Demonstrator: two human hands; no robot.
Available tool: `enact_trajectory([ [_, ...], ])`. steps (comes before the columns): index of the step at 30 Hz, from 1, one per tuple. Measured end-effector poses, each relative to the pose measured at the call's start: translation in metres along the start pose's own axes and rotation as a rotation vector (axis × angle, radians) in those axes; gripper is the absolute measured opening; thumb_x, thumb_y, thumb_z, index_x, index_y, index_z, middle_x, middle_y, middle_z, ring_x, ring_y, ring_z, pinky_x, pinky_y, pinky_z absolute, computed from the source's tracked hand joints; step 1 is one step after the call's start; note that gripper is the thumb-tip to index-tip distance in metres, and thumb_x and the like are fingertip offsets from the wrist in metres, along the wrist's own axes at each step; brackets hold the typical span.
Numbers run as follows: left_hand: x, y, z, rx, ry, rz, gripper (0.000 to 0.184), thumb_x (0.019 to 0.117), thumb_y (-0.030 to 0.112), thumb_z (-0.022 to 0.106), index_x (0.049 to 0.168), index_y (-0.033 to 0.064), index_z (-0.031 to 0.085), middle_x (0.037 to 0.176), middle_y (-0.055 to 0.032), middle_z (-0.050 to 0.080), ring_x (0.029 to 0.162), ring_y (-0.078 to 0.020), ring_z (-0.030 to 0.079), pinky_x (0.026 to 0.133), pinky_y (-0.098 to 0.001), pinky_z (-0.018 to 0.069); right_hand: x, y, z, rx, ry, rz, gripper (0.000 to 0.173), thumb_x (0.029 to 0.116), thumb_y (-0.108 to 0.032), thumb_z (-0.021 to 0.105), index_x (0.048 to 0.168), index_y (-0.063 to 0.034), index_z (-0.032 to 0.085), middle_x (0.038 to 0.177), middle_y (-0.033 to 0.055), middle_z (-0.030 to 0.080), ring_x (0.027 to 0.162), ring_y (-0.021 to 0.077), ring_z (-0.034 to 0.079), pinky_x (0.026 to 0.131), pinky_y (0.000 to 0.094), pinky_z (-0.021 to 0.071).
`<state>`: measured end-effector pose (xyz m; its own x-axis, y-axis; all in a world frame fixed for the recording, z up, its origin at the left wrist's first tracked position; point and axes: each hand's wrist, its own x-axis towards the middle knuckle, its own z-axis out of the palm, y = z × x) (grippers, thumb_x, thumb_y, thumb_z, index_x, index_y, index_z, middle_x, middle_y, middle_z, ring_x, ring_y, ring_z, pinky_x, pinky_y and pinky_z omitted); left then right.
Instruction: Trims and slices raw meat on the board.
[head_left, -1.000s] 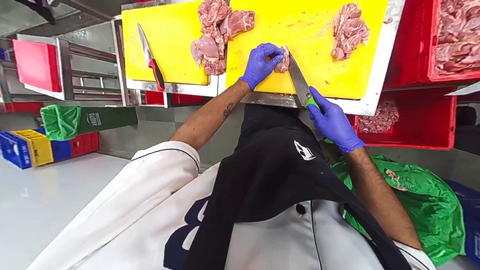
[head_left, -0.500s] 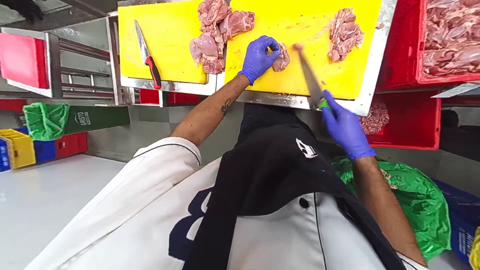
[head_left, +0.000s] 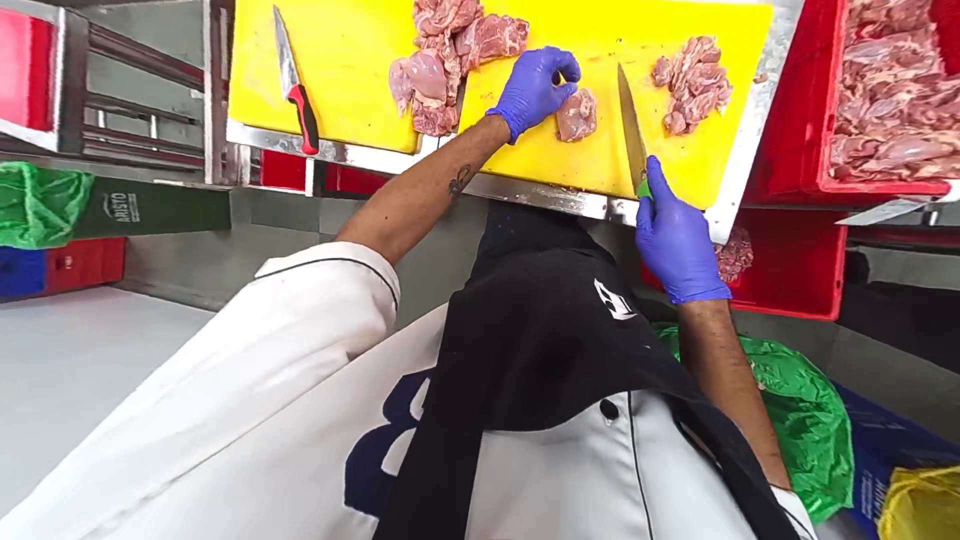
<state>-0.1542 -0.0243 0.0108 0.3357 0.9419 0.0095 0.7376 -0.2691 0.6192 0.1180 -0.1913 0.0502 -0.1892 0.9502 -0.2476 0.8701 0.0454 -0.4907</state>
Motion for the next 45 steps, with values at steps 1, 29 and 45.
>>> enact_trajectory([
  [1,-0.002,-0.004,0.001,-0.035,0.055,0.004,0.019,0.0948,0.020,0.068,0.107,0.0059,0.075,0.105,-0.0083,0.075,0.096,-0.0176,0.071,0.089,-0.0348,0.0583,-0.001,-0.009,-0.002,-0.038,0.001,-0.029,0.057,0.1076,-0.020,0.038,0.164,-0.0209,0.028,0.088,0.0208,0.069,0.078,0.0418,0.068,0.067,0.0621,0.0529],
  [29,-0.023,0.006,-0.005,-0.008,-0.312,-0.158,0.032,0.0889,0.021,0.075,0.113,0.0018,0.066,0.106,-0.0158,0.070,0.100,-0.0304,0.068,0.091,-0.0507,0.0550,0.042,-0.014,-0.020,0.293,0.101,-0.027,0.055,0.1104,-0.024,0.038,0.164,-0.0274,0.027,0.082,0.0099,0.065,0.054,0.0228,0.057,0.049,0.0456,0.0509],
  [45,-0.088,-0.014,0.027,-0.037,0.176,-0.030,0.021,0.0932,0.018,0.066,0.106,0.0036,0.074,0.111,-0.0133,0.070,0.101,-0.0229,0.069,0.091,-0.0372,0.0571,-0.005,-0.037,-0.006,-0.220,-0.177,-0.202,0.053,0.1095,-0.027,0.033,0.162,-0.0262,0.031,0.086,0.0184,0.069,0.075,0.0406,0.069,0.064,0.0592,0.0537],
])
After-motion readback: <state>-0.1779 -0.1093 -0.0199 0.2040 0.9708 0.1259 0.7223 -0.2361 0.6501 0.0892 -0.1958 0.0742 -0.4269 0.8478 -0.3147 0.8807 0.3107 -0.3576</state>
